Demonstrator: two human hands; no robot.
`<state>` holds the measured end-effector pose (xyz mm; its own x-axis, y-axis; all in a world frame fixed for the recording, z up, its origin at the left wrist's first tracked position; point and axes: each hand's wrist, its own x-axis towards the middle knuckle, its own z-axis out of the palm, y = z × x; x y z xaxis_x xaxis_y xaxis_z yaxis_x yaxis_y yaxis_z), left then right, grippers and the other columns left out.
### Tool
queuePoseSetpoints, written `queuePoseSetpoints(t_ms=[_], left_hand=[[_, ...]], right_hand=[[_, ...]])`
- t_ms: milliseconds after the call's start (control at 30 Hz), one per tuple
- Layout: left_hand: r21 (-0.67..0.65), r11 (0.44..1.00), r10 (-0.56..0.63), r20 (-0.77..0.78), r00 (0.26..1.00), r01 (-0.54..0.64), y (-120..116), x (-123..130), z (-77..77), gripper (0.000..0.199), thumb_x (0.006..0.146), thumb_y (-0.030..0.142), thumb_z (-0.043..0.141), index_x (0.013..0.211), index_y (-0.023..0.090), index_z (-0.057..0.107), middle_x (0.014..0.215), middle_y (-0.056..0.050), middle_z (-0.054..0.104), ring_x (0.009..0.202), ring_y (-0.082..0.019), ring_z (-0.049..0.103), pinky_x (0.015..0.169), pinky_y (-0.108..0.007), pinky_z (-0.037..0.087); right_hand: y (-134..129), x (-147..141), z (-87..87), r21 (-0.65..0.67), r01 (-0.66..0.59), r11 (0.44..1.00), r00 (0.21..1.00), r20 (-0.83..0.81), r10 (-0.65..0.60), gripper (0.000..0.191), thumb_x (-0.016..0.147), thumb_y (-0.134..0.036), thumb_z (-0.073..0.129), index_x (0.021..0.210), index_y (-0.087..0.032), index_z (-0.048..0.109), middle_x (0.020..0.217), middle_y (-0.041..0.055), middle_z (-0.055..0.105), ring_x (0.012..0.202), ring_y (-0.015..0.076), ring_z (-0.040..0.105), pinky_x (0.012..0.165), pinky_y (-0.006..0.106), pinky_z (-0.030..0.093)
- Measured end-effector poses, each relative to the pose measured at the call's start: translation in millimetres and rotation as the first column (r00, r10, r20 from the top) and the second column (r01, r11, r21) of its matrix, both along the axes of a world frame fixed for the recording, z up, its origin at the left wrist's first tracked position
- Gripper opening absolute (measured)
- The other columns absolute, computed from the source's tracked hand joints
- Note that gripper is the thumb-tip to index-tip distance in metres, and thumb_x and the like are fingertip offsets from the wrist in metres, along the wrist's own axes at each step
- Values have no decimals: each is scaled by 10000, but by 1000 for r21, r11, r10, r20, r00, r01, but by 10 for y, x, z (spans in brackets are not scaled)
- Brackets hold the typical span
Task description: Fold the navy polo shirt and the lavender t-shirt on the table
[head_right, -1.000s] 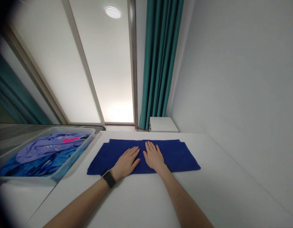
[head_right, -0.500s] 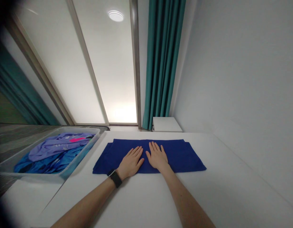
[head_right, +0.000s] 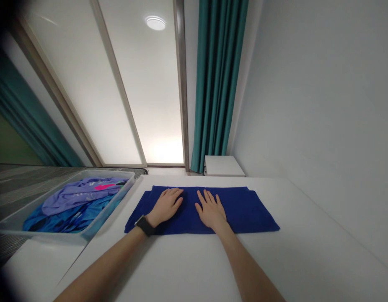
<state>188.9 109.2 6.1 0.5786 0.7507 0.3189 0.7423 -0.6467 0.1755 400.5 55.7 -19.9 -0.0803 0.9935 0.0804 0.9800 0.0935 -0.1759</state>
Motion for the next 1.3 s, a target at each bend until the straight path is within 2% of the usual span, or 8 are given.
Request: queuePoseSetpoints(t_ms=[233,467,633,800,900,1000,1067,1300], left_hand=[[-87,994,47,-127,991,-59,781,-617,115,301,958,272,408,1085,181,666,1101,-110,681,1068,-240,600,959,-377,441],[-140,981,109,-157,982,-131,926,-819,-45,352,993,373,361,901,178,639,928,-90,697,897,-223,637,819,-320,460],[-157,960,200,-188,962,-230,881,-872,-88,328,997,374,357,926,179,611,913,-91,703,893,-252,649,791,-353,453],[-99,959,246,-181,952,-267,704,-795,32,289,991,301,366,1056,181,621,1076,-117,682,1066,-280,600,918,-438,415],[-21,976,210,-148,966,-215,439,-531,109,352,991,280,358,1278,192,542,1297,-121,592,1227,-262,505,1027,-431,358],[81,997,-10,-116,993,19,115,-149,92,431,1007,349,343,1393,200,463,1436,-89,505,1323,-227,439,1104,-389,322],[79,993,-82,-121,989,92,-58,77,21,465,1014,394,322,1430,218,432,1505,-66,438,1378,-214,390,1144,-387,288],[15,999,-28,-150,988,30,-173,283,-200,501,1014,436,299,1427,204,462,1516,-70,425,1417,-219,352,1164,-437,282]], right_hand=[[8,-4,17,-46,11,999,1000,21,-10,613,999,-508,238,1548,-237,208,1585,105,260,1467,239,204,1177,505,144],[-6,45,71,-135,5,991,999,34,0,617,997,-512,212,1554,-252,156,1607,87,189,1482,222,140,1185,514,90],[-30,95,116,-168,13,986,999,33,-8,622,993,-527,190,1556,-268,136,1614,69,164,1487,207,112,1185,522,63],[-27,91,120,-169,17,985,999,40,-10,621,994,-525,185,1556,-265,134,1614,68,163,1487,207,112,1185,517,59],[-23,82,106,-168,25,985,999,46,-17,616,996,-519,185,1556,-267,131,1614,62,162,1486,206,116,1184,518,63],[-28,68,92,-143,29,989,998,61,-21,608,1000,-500,190,1555,-258,141,1612,63,174,1486,206,123,1183,519,63],[-36,55,88,-123,41,992,997,72,-32,599,1002,-480,195,1555,-253,153,1609,64,187,1484,206,134,1182,522,60],[-58,21,77,-99,74,992,994,86,-65,581,1001,-422,225,1553,-246,179,1603,78,211,1478,233,164,1172,552,75]])
